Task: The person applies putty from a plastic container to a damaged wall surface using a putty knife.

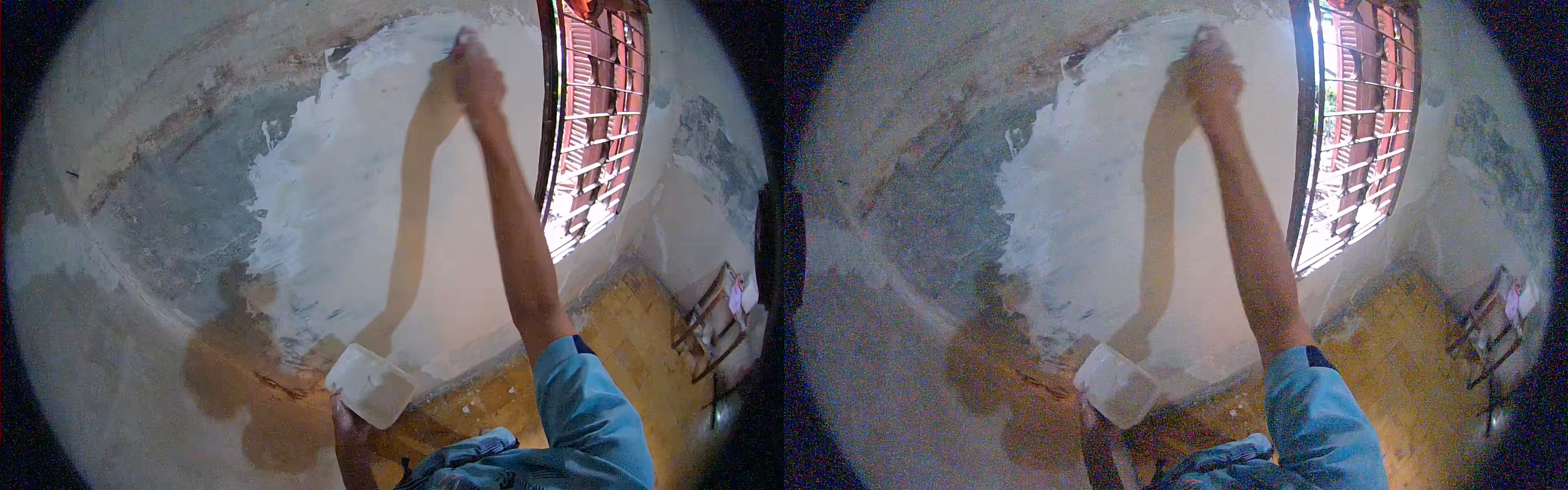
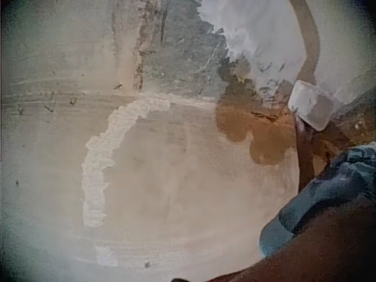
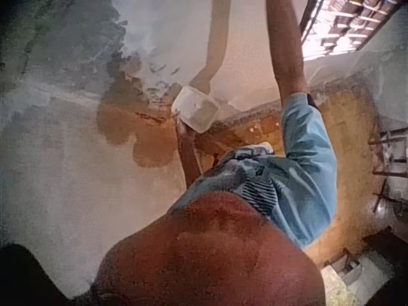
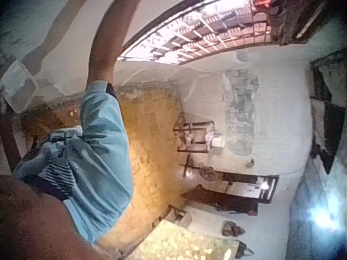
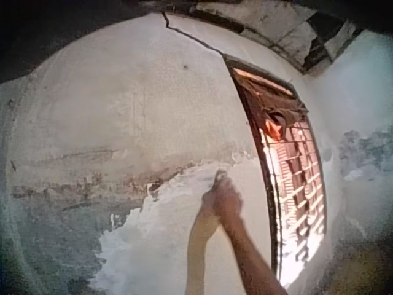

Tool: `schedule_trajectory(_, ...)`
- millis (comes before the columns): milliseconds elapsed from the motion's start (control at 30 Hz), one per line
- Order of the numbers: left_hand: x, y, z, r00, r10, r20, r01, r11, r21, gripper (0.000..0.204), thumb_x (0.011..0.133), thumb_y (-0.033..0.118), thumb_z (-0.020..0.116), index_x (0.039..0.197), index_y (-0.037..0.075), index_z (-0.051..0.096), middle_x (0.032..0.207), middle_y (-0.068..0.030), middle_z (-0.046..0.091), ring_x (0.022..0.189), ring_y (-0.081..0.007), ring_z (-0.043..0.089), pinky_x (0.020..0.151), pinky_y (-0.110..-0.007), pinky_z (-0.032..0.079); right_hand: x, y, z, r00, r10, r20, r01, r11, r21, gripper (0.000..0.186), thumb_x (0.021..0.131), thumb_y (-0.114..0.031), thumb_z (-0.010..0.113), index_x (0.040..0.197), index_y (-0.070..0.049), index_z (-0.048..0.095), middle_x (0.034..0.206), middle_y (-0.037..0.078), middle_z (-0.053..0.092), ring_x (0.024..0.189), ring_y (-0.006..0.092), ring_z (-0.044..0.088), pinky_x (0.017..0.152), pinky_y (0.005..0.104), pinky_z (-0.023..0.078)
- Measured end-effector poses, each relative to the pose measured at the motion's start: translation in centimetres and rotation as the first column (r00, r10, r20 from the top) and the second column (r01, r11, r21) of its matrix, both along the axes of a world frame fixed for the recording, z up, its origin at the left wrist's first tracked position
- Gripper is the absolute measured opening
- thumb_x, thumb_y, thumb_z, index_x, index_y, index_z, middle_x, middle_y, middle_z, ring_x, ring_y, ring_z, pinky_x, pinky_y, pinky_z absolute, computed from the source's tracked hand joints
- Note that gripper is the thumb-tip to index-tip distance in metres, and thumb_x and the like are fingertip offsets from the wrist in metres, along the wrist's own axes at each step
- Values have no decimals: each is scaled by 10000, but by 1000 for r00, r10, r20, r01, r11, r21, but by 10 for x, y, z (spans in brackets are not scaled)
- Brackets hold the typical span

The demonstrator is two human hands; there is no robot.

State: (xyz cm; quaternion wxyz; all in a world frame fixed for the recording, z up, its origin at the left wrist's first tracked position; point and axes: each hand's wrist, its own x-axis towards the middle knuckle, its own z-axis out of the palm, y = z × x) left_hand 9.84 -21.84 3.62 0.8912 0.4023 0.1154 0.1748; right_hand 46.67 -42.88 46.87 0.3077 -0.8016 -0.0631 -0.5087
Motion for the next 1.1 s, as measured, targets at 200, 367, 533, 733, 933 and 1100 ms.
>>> schedule_trajectory(200,4,80,-102,990,55,128,-32,984,-176,449,1020,307,369,1401,70,361,1334,-83,490,1159,-290,494,1048,-390,380,-80,112,-47,943,290,164,-227,920,-320,491,881,-147,524,1341,-17,412,1330,238,463,1101,437,529,954,545,422)
schedule_trajectory(367,11,13,-13,1000,-2,-17,0,996,-92,702,914,557,475,1386,49,361,1339,-139,503,1194,-321,517,993,-486,447,-75,48,-22,917,352,188,-304,922,-240,382,866,-152,545,1235,-56,529,1185,156,584,1058,352,560,929,481,448)
schedule_trajectory(533,22,-8,28,999,-50,18,44,963,266,717,913,576,462,1385,46,359,1348,-148,493,1203,-326,511,987,-486,453,23,-7,15,803,234,548,-37,938,-346,547,810,10,523,1344,-100,477,1332,151,506,1217,380,452,1066,485,316)
schedule_trajectory(733,38,-3,14,997,-55,-61,62,991,116,692,932,556,438,1383,36,357,1333,-152,502,1194,-326,512,1002,-478,437,10,-1,-92,903,258,344,-76,883,-463,624,828,-125,589,1413,-116,374,1417,128,405,1324,359,341,1113,548,236)
schedule_trajectory(933,46,12,-56,996,88,22,-91,959,270,638,953,564,359,1365,77,391,1305,-133,522,1183,-303,520,986,-464,448,11,-69,-92,917,255,306,-192,956,-221,577,879,-92,534,1425,-137,355,1367,164,459,1246,405,443,1063,498,358)
schedule_trajectory(1100,46,-11,-4,984,-57,-167,48,997,-59,659,943,597,368,1354,82,401,1301,-118,521,1175,-289,523,976,-474,451,3,-53,11,964,72,-256,-97,992,-86,437,916,-304,536,1319,-145,479,1293,159,536,1086,362,592,880,492,500)
